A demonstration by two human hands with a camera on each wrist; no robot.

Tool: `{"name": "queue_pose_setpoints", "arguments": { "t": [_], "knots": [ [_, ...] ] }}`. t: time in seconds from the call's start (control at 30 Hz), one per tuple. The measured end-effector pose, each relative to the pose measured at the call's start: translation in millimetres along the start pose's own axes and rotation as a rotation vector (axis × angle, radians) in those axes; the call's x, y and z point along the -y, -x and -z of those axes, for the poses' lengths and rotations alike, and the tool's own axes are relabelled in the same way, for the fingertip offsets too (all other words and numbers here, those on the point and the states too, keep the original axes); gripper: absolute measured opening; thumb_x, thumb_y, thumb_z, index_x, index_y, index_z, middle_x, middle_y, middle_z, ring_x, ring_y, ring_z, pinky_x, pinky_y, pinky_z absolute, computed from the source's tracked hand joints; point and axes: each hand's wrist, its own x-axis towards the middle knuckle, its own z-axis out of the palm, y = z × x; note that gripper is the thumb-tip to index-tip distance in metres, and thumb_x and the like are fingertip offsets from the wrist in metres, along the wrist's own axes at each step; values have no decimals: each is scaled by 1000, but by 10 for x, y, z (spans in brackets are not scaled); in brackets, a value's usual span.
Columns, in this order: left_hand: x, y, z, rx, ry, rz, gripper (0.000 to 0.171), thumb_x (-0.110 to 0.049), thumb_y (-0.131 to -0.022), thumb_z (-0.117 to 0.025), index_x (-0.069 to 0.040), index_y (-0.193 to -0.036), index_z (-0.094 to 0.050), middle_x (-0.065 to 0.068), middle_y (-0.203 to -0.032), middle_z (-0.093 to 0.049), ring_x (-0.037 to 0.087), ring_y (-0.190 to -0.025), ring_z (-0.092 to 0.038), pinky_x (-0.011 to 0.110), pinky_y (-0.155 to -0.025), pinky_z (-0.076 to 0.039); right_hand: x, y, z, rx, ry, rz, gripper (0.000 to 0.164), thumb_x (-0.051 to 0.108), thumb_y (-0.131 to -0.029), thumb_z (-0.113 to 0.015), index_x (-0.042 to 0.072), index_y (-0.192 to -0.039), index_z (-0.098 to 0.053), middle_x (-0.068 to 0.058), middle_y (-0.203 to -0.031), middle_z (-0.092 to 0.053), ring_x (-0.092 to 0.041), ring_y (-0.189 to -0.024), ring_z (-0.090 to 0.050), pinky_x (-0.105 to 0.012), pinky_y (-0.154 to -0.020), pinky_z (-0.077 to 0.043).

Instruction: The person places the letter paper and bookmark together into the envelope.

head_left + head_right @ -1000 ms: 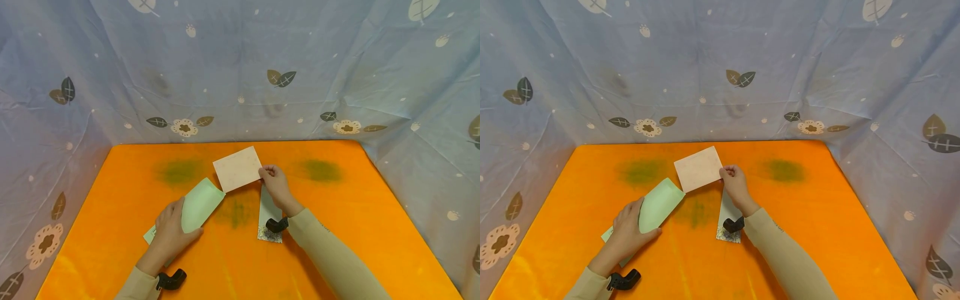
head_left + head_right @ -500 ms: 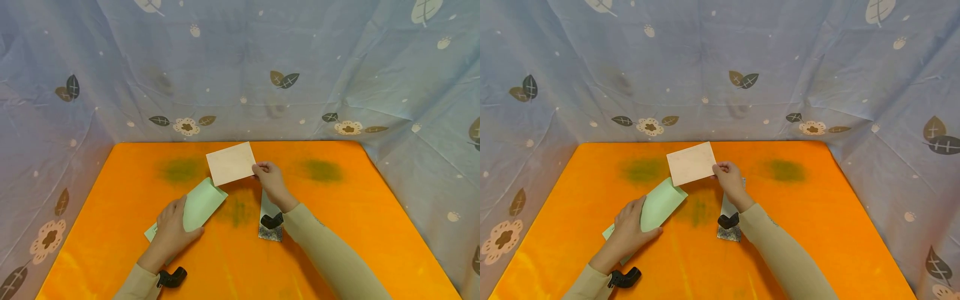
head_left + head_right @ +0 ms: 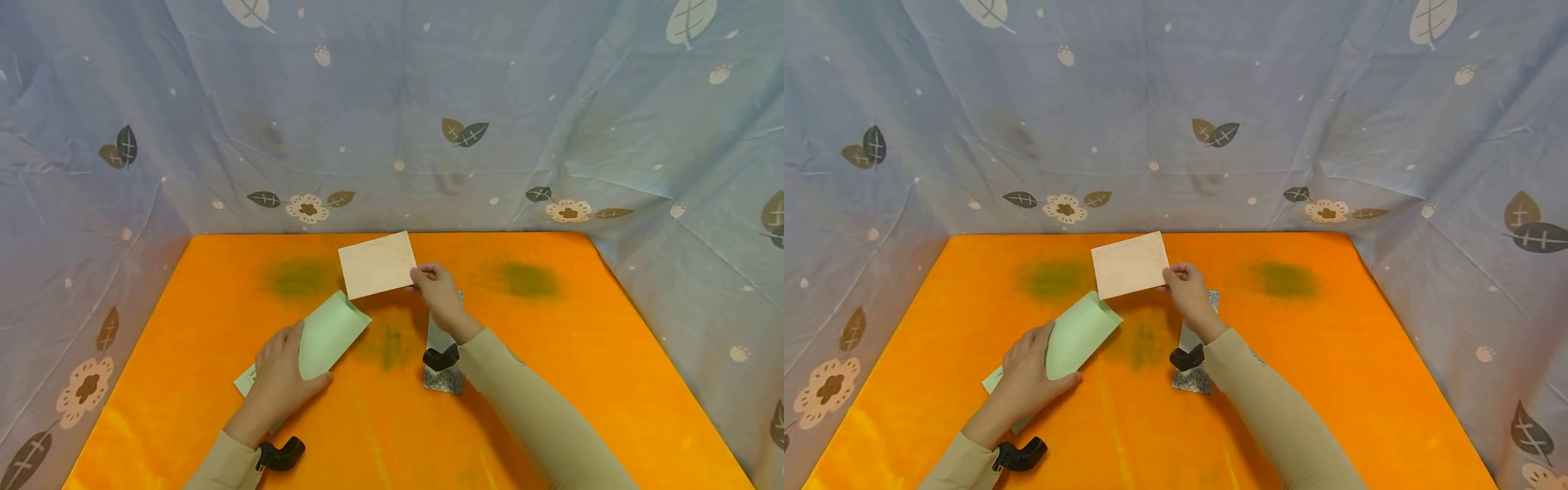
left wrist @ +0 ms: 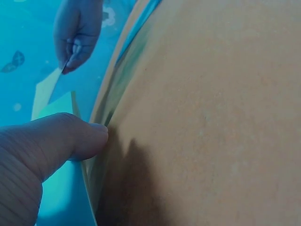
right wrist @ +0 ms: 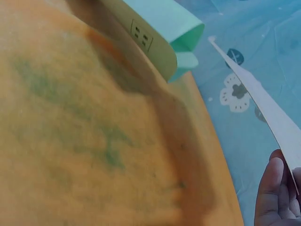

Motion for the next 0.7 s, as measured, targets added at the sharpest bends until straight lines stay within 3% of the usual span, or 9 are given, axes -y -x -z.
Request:
{"name": "queue_pose_setpoints", "arguments": {
  "t": [0.3, 0.53, 0.7],
  "knots": [
    [-7, -8, 15, -23, -13, 5, 105, -46, -74, -81, -1, -150, -25, 24, -139, -36, 43, -125, -33, 60, -102, -19, -1, -60, 119, -50, 56, -20, 28, 14, -101, -52, -4, -121, -49, -16, -103, -52, -36, -91, -55, -50, -94, -46],
    [-22, -9, 22, -32, -8, 7, 105, -44, -73, -82, 0, -150, -25, 25, -139, -36, 44, -125, -32, 60, -101, -18, -15, -81, 144, -46, 61, -32, 26, 14, -100, -53, -4, -119, -51, -17, -101, -52, -44, -98, -54, -47, -93, -47],
    [-36, -12, 30, -29, -4, 14, 106, -46, -73, -81, -1, -151, -24, 25, -140, -34, 45, -125, -31, 61, -100, -19, -34, -65, 128, -30, 52, -34, 24, 12, -100, -53, -5, -117, -51, -17, -99, -49, -40, -97, -55, -45, -93, -48]
  ]
}}
